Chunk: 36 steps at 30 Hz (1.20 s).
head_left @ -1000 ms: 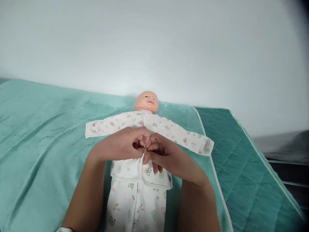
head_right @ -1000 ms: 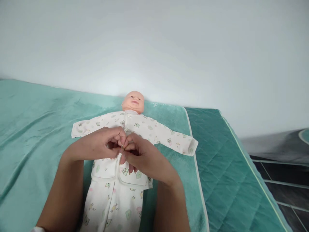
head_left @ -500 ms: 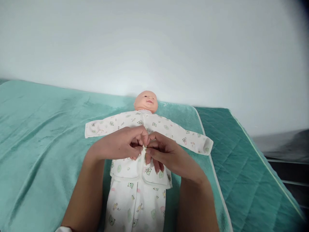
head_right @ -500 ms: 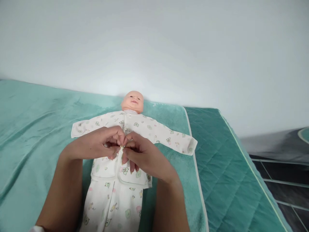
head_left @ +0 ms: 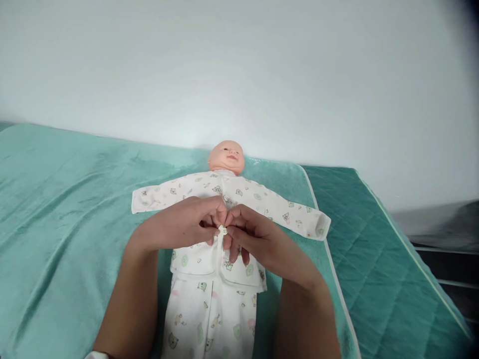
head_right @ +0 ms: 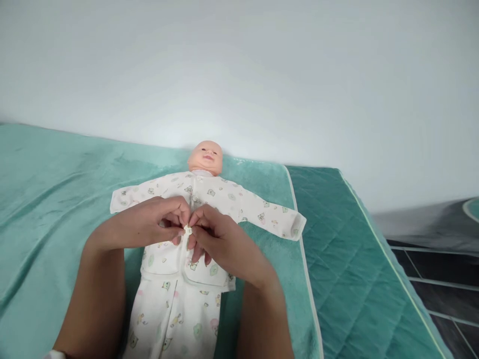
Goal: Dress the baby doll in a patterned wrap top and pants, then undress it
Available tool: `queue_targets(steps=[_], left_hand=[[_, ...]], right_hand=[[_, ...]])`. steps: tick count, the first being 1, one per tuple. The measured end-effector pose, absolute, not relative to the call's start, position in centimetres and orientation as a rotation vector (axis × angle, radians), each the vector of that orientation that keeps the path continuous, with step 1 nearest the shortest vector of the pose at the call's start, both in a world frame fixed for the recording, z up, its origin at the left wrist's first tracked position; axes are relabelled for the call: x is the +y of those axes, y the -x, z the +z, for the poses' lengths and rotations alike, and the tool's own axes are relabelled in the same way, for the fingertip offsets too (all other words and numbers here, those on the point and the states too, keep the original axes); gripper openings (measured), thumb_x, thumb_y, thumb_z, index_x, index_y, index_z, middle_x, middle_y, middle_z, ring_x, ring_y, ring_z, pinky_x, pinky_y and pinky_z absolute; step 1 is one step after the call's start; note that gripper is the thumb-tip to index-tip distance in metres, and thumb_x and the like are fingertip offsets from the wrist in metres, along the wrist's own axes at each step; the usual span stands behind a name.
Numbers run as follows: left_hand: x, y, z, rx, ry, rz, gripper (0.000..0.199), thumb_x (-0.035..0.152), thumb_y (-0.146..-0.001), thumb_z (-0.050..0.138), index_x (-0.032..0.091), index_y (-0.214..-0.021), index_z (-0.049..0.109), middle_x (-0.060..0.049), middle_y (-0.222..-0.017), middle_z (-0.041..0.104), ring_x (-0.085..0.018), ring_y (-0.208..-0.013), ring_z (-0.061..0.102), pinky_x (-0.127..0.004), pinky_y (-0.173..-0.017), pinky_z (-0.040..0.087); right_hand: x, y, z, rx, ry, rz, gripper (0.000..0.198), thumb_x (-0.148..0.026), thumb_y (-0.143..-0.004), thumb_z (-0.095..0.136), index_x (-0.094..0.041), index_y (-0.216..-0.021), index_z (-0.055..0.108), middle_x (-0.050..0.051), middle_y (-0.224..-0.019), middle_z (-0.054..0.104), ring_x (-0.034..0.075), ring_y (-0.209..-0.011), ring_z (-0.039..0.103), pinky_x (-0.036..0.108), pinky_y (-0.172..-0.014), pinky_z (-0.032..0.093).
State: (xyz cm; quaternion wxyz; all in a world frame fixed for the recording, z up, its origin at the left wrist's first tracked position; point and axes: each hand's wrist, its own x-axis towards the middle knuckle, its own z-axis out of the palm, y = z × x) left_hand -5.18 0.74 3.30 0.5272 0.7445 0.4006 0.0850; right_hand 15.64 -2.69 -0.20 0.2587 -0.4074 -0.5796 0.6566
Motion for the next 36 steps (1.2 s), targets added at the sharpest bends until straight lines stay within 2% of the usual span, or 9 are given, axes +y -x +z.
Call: queue_targets(steps=[14, 21, 30, 36], left_hand=[[0.81, 5.14, 3.15, 1.014, -1.864, 0.241, 0.008, 0.018, -0.084, 0.053, 0.023, -0.089, 0.055, 0.005, -0.073, 0.057, -0.011, -0.066, 0.050, -0.022, -0.054, 0.036], [0.97, 5.41, 3.17, 0.970, -1.904, 0.262, 0.011, 0.014, -0.084, 0.051, 0.023, -0.088, 0.056, 0.005, -0.069, 0.052, -0.010, -0.064, 0.047, -0.023, -0.056, 0.036], [0.71, 5.07, 3.24, 1.021, -1.873, 0.257, 0.007, 0.017, -0.085, 0.052, 0.023, -0.087, 0.055, 0.006, -0.069, 0.056, -0.010, -0.062, 0.048, -0.022, -0.053, 0.035], [0.92, 5.65, 3.44, 1.030, -1.897, 0.305, 0.008, 0.027, -0.092, 0.050, 0.023, -0.090, 0.057, 0.004, -0.074, 0.058, -0.011, -0.066, 0.050, -0.024, -0.058, 0.038]], right_hand=[[-2.64, -15.09, -0.03, -1.613, 1.156, 1.738, 0.012, -0.015, -0.097, 0.041, -0.024, -0.094, 0.047, -0.006, -0.076, 0.066, 0.009, -0.058, 0.066, 0.019, -0.048, 0.045], [-2.76, -15.22, 0.11, -1.631, 1.170, 1.737, 0.010, -0.017, -0.098, 0.041, -0.024, -0.094, 0.047, -0.006, -0.076, 0.066, 0.010, -0.058, 0.065, 0.020, -0.048, 0.044], [-2.73, -15.37, -0.13, -1.652, 1.142, 1.757, 0.010, -0.019, -0.099, 0.041, -0.025, -0.094, 0.046, -0.007, -0.079, 0.066, 0.009, -0.060, 0.065, 0.021, -0.051, 0.046], [-2.64, -15.84, -0.03, -1.607, 1.056, 1.816, 0.010, -0.016, -0.098, 0.044, -0.024, -0.095, 0.048, -0.005, -0.077, 0.068, 0.009, -0.060, 0.064, 0.020, -0.053, 0.046]])
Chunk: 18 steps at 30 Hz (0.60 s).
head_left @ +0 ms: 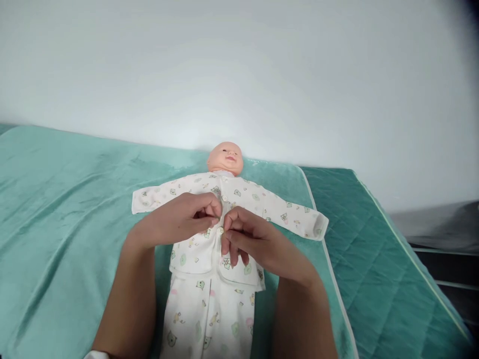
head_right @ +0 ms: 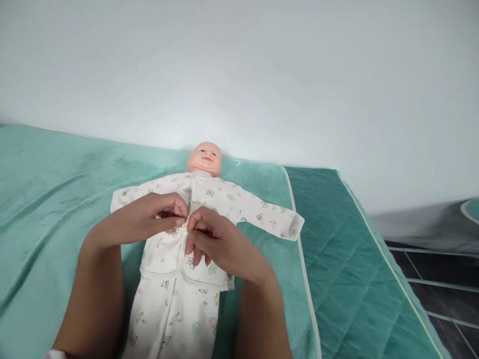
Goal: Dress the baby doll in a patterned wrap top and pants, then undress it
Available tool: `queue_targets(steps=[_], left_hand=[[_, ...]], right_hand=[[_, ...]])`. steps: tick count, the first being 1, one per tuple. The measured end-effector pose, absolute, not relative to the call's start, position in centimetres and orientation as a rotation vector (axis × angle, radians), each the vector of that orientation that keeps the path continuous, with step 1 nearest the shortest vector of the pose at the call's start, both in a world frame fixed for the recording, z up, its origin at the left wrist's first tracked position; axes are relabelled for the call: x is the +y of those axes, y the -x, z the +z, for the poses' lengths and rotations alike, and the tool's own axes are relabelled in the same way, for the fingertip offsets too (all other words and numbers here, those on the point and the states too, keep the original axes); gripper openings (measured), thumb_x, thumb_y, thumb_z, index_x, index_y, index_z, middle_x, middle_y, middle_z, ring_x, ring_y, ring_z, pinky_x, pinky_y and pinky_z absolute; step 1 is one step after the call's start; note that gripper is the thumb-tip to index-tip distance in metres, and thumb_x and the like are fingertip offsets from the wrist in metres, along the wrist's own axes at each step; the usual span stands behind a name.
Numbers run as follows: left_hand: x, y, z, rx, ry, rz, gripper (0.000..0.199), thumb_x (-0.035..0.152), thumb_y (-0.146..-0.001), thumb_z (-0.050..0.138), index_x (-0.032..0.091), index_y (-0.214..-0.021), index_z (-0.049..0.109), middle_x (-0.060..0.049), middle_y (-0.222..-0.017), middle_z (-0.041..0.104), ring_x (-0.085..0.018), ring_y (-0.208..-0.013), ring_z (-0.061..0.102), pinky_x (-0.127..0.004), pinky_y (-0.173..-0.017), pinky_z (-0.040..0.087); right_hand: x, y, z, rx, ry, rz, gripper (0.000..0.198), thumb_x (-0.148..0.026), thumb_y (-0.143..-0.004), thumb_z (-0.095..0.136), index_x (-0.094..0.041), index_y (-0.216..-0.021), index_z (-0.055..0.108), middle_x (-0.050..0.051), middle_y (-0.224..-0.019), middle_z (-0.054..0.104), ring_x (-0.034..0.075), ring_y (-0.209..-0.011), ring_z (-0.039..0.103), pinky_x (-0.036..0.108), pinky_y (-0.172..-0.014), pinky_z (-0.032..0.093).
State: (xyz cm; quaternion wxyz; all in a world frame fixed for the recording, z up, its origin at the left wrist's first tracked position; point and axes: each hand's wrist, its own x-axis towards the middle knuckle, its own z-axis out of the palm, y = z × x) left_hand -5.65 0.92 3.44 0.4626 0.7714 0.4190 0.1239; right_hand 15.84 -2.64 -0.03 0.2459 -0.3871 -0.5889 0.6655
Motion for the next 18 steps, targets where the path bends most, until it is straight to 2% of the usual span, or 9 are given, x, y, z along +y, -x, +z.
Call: queue_targets(steps=[4, 9, 13, 16, 18], left_hand=[[1.1, 5.6, 3.1, 1.066, -1.918, 0.329, 0.010, 0.032, -0.092, 0.054, 0.024, -0.090, 0.058, 0.005, -0.072, 0.056, -0.011, -0.066, 0.049, -0.024, -0.058, 0.037], [1.0, 5.3, 3.0, 1.105, -1.914, 0.302, 0.007, 0.029, -0.087, 0.059, 0.023, -0.084, 0.056, 0.005, -0.069, 0.054, -0.011, -0.063, 0.046, -0.023, -0.054, 0.035], [0.9, 5.2, 3.2, 1.097, -1.946, 0.332, 0.010, 0.030, -0.088, 0.059, 0.022, -0.082, 0.056, 0.005, -0.068, 0.054, -0.011, -0.062, 0.047, -0.023, -0.054, 0.035], [1.5, 5.2, 2.7, 1.186, -1.990, 0.539, 0.018, 0.036, -0.093, 0.054, 0.021, -0.083, 0.059, 0.004, -0.072, 0.059, -0.011, -0.065, 0.050, -0.025, -0.059, 0.039], [2.5, 5.4, 1.5, 1.343, -2.028, 0.783, 0.022, 0.038, -0.095, 0.050, 0.021, -0.085, 0.060, 0.002, -0.077, 0.062, -0.013, -0.069, 0.054, -0.026, -0.064, 0.043]], right_hand=[[-2.6, -16.0, 0.0, -1.564, 1.016, 1.833, 0.009, -0.015, -0.097, 0.045, -0.023, -0.094, 0.048, -0.004, -0.077, 0.068, 0.008, -0.059, 0.064, 0.020, -0.052, 0.045], [-2.5, -16.3, -0.2, -1.514, 0.939, 1.844, 0.008, -0.019, -0.098, 0.049, -0.022, -0.091, 0.051, -0.003, -0.075, 0.069, 0.009, -0.057, 0.063, 0.020, -0.050, 0.044], [-2.4, -16.4, -0.7, -1.454, 0.860, 1.804, 0.006, -0.026, -0.098, 0.053, -0.023, -0.092, 0.053, -0.001, -0.076, 0.069, 0.011, -0.054, 0.063, 0.024, -0.049, 0.046], [-2.0, -16.3, -1.4, -1.319, 0.900, 1.527, 0.009, -0.030, -0.094, 0.058, -0.024, -0.090, 0.052, 0.000, -0.080, 0.069, 0.013, -0.060, 0.064, 0.027, -0.053, 0.050], [-1.5, -16.0, -2.1, -1.195, 0.980, 1.233, 0.011, -0.031, -0.092, 0.060, -0.025, -0.088, 0.051, 0.002, -0.091, 0.069, 0.016, -0.077, 0.068, 0.030, -0.065, 0.055]])
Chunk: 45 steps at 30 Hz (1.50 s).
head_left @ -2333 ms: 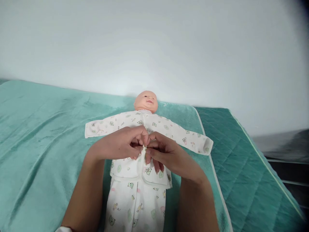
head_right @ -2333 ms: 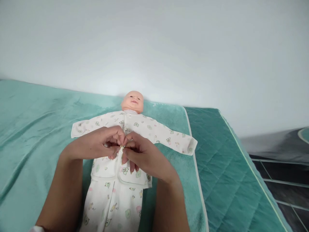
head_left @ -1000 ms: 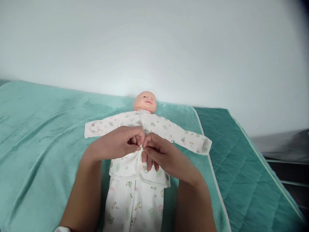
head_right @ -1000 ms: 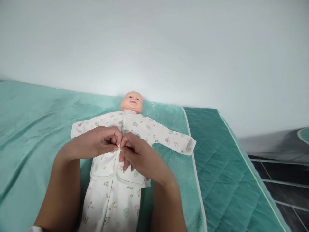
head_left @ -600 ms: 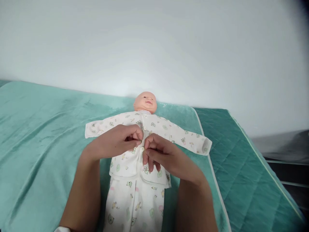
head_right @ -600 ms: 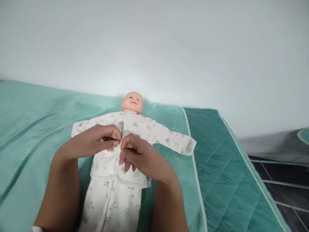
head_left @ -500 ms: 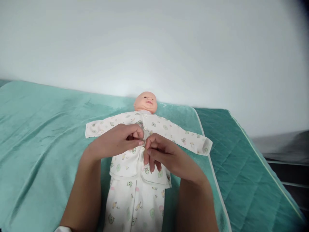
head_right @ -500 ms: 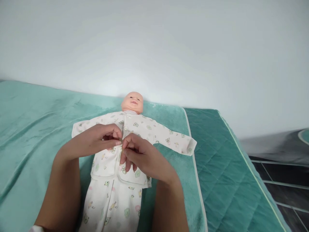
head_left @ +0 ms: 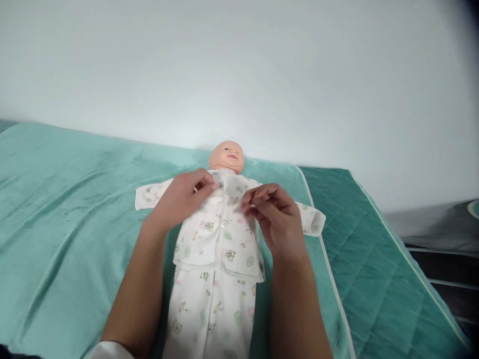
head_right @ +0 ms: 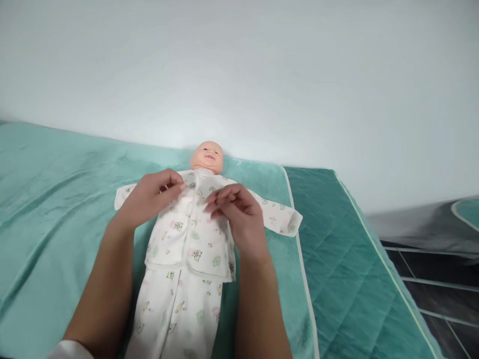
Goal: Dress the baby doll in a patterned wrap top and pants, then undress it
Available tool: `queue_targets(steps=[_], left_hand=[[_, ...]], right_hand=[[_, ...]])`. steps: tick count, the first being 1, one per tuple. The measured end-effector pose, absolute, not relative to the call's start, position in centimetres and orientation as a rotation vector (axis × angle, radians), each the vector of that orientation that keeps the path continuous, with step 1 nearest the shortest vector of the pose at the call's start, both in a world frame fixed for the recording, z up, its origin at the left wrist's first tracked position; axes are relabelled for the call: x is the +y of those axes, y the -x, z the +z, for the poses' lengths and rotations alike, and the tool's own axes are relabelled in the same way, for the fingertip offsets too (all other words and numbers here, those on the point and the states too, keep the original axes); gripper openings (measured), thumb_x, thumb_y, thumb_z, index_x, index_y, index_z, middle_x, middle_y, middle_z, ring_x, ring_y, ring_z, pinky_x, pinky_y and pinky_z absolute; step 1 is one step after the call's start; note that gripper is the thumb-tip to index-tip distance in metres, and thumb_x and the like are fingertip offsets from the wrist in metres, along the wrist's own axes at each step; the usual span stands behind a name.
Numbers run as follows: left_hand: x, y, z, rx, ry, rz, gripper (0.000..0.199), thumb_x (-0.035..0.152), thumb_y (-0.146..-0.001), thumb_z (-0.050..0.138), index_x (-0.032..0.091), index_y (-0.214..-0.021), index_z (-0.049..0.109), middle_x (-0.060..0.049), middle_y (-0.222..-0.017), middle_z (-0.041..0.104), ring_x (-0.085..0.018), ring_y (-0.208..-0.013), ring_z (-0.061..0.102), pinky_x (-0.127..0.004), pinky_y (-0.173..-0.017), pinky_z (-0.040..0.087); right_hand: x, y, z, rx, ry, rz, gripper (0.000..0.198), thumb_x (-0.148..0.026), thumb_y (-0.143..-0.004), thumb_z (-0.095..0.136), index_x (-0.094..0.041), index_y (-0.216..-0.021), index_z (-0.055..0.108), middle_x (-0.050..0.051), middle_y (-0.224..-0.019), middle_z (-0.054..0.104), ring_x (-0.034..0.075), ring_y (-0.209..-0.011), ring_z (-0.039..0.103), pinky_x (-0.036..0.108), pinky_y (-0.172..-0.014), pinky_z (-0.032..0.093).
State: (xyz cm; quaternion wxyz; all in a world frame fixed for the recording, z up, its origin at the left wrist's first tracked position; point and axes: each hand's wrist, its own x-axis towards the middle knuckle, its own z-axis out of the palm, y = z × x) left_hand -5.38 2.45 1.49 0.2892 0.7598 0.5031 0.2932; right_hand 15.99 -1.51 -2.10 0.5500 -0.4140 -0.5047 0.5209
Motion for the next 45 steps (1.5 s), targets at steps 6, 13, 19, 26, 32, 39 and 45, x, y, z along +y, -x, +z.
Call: queue_targets(steps=[6, 13, 19, 26, 32, 39, 45], left_hand=[[3.2, 9.0, -5.5, 1.717, -2.226, 1.183, 0.031, 0.032, -0.101, 0.038, 0.018, -0.116, 0.062, -0.012, -0.122, 0.067, -0.025, -0.123, 0.056, -0.041, -0.106, 0.043], [-0.5, 15.4, -10.7, 2.218, -2.155, 0.688, 0.063, 0.041, -0.094, 0.048, 0.017, -0.152, 0.040, -0.013, -0.163, 0.034, -0.033, -0.153, 0.024, -0.055, -0.124, 0.020], [-0.3, 17.0, -10.9, 2.310, -2.098, 0.566, 0.063, 0.020, -0.094, 0.033, 0.006, -0.156, 0.033, -0.017, -0.165, 0.030, -0.033, -0.152, 0.029, -0.049, -0.123, 0.025], [-2.1, 20.1, -10.0, 2.369, -2.064, 0.606, 0.062, 0.016, -0.094, 0.029, 0.005, -0.155, 0.033, -0.016, -0.165, 0.030, -0.035, -0.155, 0.019, -0.055, -0.121, 0.026], [-10.2, 16.7, -11.0, 2.177, -2.121, 0.891, 0.055, 0.024, -0.096, 0.037, 0.007, -0.148, 0.043, -0.021, -0.160, 0.037, -0.034, -0.151, 0.029, -0.053, -0.121, 0.030], [-25.6, 10.8, -12.5, 1.550, -1.765, 1.262, 0.026, 0.035, -0.099, 0.045, 0.026, -0.118, 0.061, -0.009, -0.121, 0.066, -0.024, -0.116, 0.062, -0.043, -0.104, 0.050], [-27.8, 10.4, -12.1, 1.497, -1.761, 1.283, 0.023, 0.041, -0.092, 0.062, 0.026, -0.110, 0.063, -0.007, -0.111, 0.064, -0.023, -0.109, 0.062, -0.041, -0.100, 0.050]], right_hand=[[0.2, -16.0, -6.8, -1.194, 1.300, 0.460, 0.035, -0.036, -0.094, 0.042, -0.023, -0.124, 0.054, 0.012, -0.138, 0.058, 0.024, -0.132, 0.052, 0.045, -0.109, 0.043], [-1.5, -22.1, -11.6, -1.496, 1.909, 0.145, 0.062, -0.043, -0.099, 0.028, -0.010, -0.149, 0.042, 0.020, -0.156, 0.044, 0.031, -0.148, 0.034, 0.056, -0.120, 0.023], [-8.0, -26.7, -12.8, -1.603, 2.227, 0.111, 0.064, -0.048, -0.101, 0.031, -0.016, -0.156, 0.035, 0.018, -0.163, 0.033, 0.032, -0.150, 0.031, 0.057, -0.120, 0.023], [-17.0, -24.8, -13.4, -1.707, 2.235, -0.007, 0.065, -0.050, -0.103, 0.029, -0.013, -0.155, 0.036, 0.017, -0.164, 0.031, 0.031, -0.153, 0.027, 0.053, -0.122, 0.022], [-25.2, -18.5, -13.8, -1.825, 1.727, 0.122, 0.056, -0.047, -0.099, 0.046, -0.018, -0.147, 0.046, 0.015, -0.155, 0.046, 0.030, -0.146, 0.040, 0.054, -0.120, 0.028], [-28.9, -12.9, -12.4, -1.680, 1.400, 0.448, 0.038, -0.040, -0.093, 0.064, -0.027, -0.127, 0.055, 0.012, -0.133, 0.058, 0.028, -0.127, 0.055, 0.051, -0.107, 0.044], [-28.2, -11.6, -11.4, -1.724, 1.393, 0.621, 0.011, -0.031, -0.095, 0.058, -0.024, -0.103, 0.057, 0.007, -0.106, 0.061, 0.022, -0.101, 0.059, 0.040, -0.092, 0.049]])
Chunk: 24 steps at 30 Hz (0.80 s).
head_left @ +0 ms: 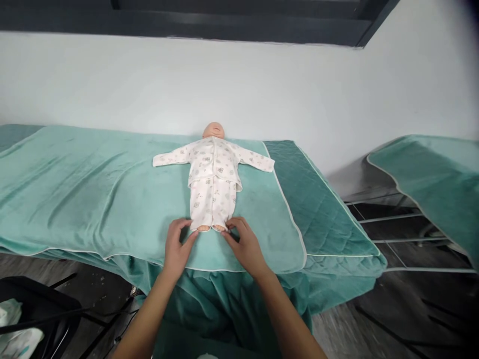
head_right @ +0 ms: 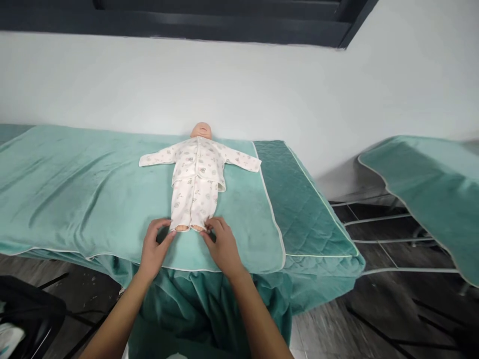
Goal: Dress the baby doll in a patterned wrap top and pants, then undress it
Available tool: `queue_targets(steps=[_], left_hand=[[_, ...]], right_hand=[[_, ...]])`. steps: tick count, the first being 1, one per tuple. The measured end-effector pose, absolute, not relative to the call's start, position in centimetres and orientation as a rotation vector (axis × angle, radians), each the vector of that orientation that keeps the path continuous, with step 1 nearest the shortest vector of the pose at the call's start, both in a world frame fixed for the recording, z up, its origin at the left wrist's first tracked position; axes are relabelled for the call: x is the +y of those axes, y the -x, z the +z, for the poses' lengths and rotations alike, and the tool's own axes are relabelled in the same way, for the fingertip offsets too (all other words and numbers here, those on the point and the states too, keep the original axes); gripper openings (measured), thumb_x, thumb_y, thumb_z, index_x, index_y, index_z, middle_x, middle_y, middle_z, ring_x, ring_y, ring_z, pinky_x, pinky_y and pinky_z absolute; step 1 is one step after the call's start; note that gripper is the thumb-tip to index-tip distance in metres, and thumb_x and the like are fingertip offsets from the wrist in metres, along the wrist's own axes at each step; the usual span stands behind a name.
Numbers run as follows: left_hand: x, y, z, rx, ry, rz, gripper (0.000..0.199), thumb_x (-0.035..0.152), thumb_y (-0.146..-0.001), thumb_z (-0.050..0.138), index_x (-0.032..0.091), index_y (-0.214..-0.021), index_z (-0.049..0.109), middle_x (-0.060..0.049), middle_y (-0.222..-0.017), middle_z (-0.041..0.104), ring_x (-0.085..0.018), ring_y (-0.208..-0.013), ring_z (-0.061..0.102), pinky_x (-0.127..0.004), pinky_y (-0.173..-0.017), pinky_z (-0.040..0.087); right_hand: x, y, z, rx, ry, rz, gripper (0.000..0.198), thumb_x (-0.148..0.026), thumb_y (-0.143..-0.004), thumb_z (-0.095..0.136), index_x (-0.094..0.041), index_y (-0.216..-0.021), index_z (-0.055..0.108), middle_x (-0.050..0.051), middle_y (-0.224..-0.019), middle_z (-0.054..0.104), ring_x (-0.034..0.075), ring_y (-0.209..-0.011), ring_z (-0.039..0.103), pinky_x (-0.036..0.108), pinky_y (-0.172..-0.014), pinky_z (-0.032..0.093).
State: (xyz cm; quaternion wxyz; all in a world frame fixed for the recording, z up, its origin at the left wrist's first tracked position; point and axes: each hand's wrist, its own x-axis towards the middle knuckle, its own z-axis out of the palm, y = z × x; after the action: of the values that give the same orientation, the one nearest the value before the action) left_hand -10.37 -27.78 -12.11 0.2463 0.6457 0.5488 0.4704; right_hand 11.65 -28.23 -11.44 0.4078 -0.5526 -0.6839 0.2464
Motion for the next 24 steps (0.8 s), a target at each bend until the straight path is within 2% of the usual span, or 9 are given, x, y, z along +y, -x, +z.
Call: queue_targets(steps=[4, 7, 12, 18, 21, 24], left_hand=[[-26.8, 10.6, -11.4, 1.435, -1.834, 1.280, 0.021, 0.039, -0.088, 0.069, 0.026, -0.105, 0.066, -0.007, -0.110, 0.064, -0.023, -0.109, 0.060, -0.042, -0.098, 0.049], [-26.6, 10.2, -10.9, 1.392, -1.882, 1.240, 0.017, 0.037, -0.089, 0.069, 0.026, -0.101, 0.068, -0.007, -0.107, 0.065, -0.024, -0.108, 0.059, -0.042, -0.096, 0.049], [-26.4, 9.2, -10.9, 1.280, -1.937, 1.231, 0.017, 0.032, -0.090, 0.068, 0.025, -0.106, 0.066, -0.007, -0.111, 0.064, -0.022, -0.110, 0.059, -0.039, -0.095, 0.049], [-26.0, 9.5, -11.6, 1.196, -1.879, 1.326, 0.010, 0.028, -0.090, 0.069, 0.021, -0.090, 0.062, -0.003, -0.092, 0.063, -0.017, -0.087, 0.061, -0.029, -0.075, 0.049], [-26.1, 10.2, -11.8, 1.114, -1.880, 1.346, 0.003, 0.024, -0.091, 0.067, 0.021, -0.091, 0.066, -0.003, -0.092, 0.065, -0.016, -0.088, 0.062, -0.029, -0.078, 0.049], [-25.9, 11.1, -11.7, 1.073, -1.786, 1.299, 0.006, 0.026, -0.090, 0.068, 0.022, -0.092, 0.071, -0.004, -0.095, 0.066, -0.017, -0.093, 0.063, -0.031, -0.084, 0.050]], right_hand=[[-28.1, -11.7, -9.9, -1.695, 1.354, 0.775, 0.013, -0.034, -0.096, 0.056, -0.023, -0.089, 0.055, 0.002, -0.090, 0.059, 0.018, -0.087, 0.057, 0.033, -0.084, 0.048], [-28.6, -12.0, -8.0, -1.599, 1.282, 0.836, 0.015, -0.037, -0.098, 0.055, -0.023, -0.090, 0.055, 0.001, -0.091, 0.058, 0.017, -0.088, 0.057, 0.031, -0.085, 0.048], [-29.3, -12.8, -6.7, -1.656, 1.288, 0.803, 0.014, -0.035, -0.098, 0.055, -0.023, -0.092, 0.056, 0.002, -0.094, 0.058, 0.017, -0.089, 0.057, 0.031, -0.085, 0.047], [-29.0, -14.2, -9.0, -1.763, 1.444, 0.808, 0.013, -0.034, -0.097, 0.055, -0.023, -0.091, 0.055, 0.002, -0.089, 0.057, 0.018, -0.081, 0.055, 0.032, -0.076, 0.045], [-28.7, -15.1, -8.8, -1.809, 1.394, 0.917, 0.016, -0.037, -0.098, 0.054, -0.023, -0.089, 0.058, 0.002, -0.090, 0.059, 0.018, -0.083, 0.056, 0.033, -0.077, 0.046], [-27.5, -16.0, -8.4, -1.732, 1.379, 1.011, 0.022, -0.044, -0.097, 0.055, -0.024, -0.090, 0.062, 0.003, -0.094, 0.063, 0.019, -0.088, 0.059, 0.034, -0.082, 0.048]])
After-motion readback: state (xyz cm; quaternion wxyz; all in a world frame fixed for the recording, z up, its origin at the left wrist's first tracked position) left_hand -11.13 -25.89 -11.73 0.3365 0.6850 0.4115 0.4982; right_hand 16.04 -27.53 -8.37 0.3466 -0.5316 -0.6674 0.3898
